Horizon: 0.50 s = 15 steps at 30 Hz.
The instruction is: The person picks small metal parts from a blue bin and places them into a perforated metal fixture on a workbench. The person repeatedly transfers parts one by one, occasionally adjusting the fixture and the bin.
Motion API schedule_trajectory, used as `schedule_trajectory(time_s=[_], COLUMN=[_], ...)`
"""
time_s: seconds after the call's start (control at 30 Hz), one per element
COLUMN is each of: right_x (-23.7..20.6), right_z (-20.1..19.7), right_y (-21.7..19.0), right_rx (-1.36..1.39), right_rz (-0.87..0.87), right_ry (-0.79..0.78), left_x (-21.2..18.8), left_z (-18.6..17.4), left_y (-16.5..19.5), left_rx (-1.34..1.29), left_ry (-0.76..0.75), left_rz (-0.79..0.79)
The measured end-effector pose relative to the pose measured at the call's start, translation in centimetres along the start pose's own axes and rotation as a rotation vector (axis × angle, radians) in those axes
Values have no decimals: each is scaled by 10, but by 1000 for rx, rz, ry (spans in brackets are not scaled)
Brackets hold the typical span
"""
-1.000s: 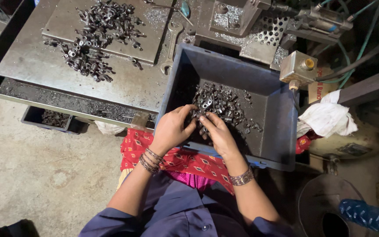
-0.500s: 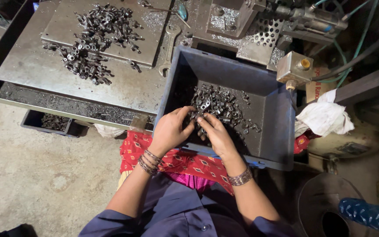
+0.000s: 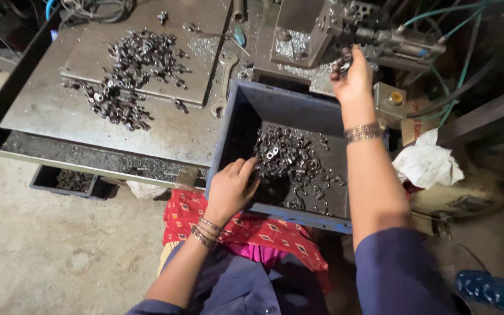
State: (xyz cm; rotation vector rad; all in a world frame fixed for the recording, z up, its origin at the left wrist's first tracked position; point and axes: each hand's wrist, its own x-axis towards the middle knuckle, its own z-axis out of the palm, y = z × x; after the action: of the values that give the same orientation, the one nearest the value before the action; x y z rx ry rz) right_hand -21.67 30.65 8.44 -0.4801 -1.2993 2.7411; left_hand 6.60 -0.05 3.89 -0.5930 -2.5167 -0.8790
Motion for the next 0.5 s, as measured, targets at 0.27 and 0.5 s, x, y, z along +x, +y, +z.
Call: schedule_trajectory(time_s=[0.27,0.5], right_x=[39,-33], right_z=[19,-7], right_y=[-21,-48], right_rx=[-243,-1097], right_rz=[-235,-219], right_ry=[132,38], left_x=[-1,-2], left_z=[5,5], left_y=[-2,-2], left_rx=[21,18], left_ry=[43,63], left_rz=[9,22])
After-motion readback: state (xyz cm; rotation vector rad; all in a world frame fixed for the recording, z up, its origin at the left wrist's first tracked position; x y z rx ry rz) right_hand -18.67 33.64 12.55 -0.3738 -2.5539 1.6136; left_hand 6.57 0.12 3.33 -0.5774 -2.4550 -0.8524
